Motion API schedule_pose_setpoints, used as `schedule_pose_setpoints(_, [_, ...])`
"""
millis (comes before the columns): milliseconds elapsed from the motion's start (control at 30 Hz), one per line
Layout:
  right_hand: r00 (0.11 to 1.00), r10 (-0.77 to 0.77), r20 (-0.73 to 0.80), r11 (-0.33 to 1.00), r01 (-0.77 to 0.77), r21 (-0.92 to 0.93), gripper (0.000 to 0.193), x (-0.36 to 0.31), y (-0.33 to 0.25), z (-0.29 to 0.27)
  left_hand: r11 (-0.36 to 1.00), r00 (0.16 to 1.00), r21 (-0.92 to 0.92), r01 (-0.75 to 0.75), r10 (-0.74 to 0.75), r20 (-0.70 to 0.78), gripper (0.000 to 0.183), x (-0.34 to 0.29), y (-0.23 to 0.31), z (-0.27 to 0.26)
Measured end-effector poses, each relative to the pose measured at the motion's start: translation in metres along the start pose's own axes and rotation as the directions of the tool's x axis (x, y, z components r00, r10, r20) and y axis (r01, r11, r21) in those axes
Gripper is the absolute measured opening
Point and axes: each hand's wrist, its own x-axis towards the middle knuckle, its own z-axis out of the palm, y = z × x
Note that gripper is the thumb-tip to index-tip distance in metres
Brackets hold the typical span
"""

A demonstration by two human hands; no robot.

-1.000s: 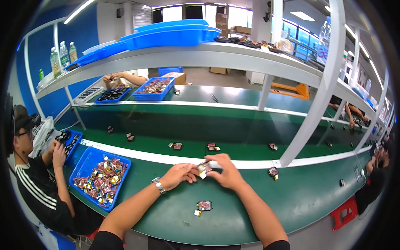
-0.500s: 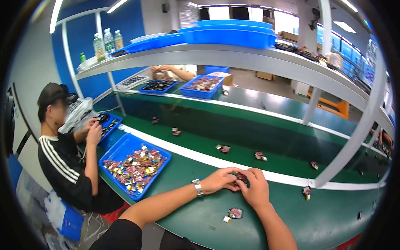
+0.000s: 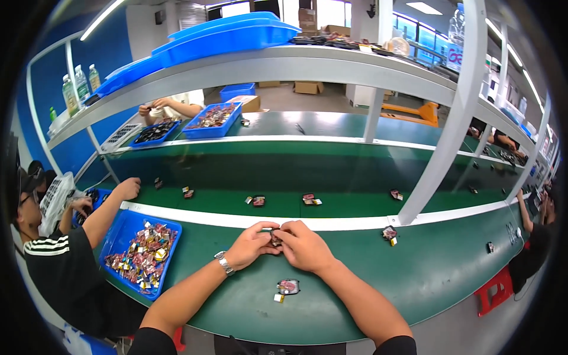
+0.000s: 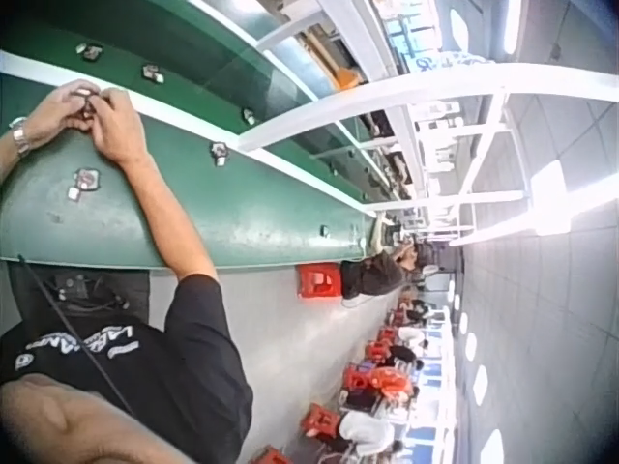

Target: The recorder is assembling small electronic components, possibly socket or switch modules, on a production line workbench.

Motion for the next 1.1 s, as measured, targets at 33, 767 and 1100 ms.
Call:
schedule_pose_setpoints(33, [1.0, 0.009, -0.007, 1.0, -0.009, -0.012, 0.032, -0.002, 0.001, -0.002, 1.0, 1.0, 0.002, 0.003, -0.003, 0.016, 0.034, 0.001, 0.001, 0.004])
schedule_pose_setpoints(767, [0.993, 0.112, 0.045, 0.992, -0.114, 0.045, 0.012, -0.003, 0.002, -0.006, 0.982, 0.991, 0.18, -0.054, 0.031, 0.128, 0.042, -0.001, 0.001, 0.004])
schedule_pose_setpoints(1100, [0.996, 0.051, 0.07, 0.994, -0.058, 0.09, 0.009, -0.002, -0.003, -0.013, 0.99, 0.996, 0.139, 0.002, -0.014, 0.088, 0.036, -0.003, 0.002, 0.004])
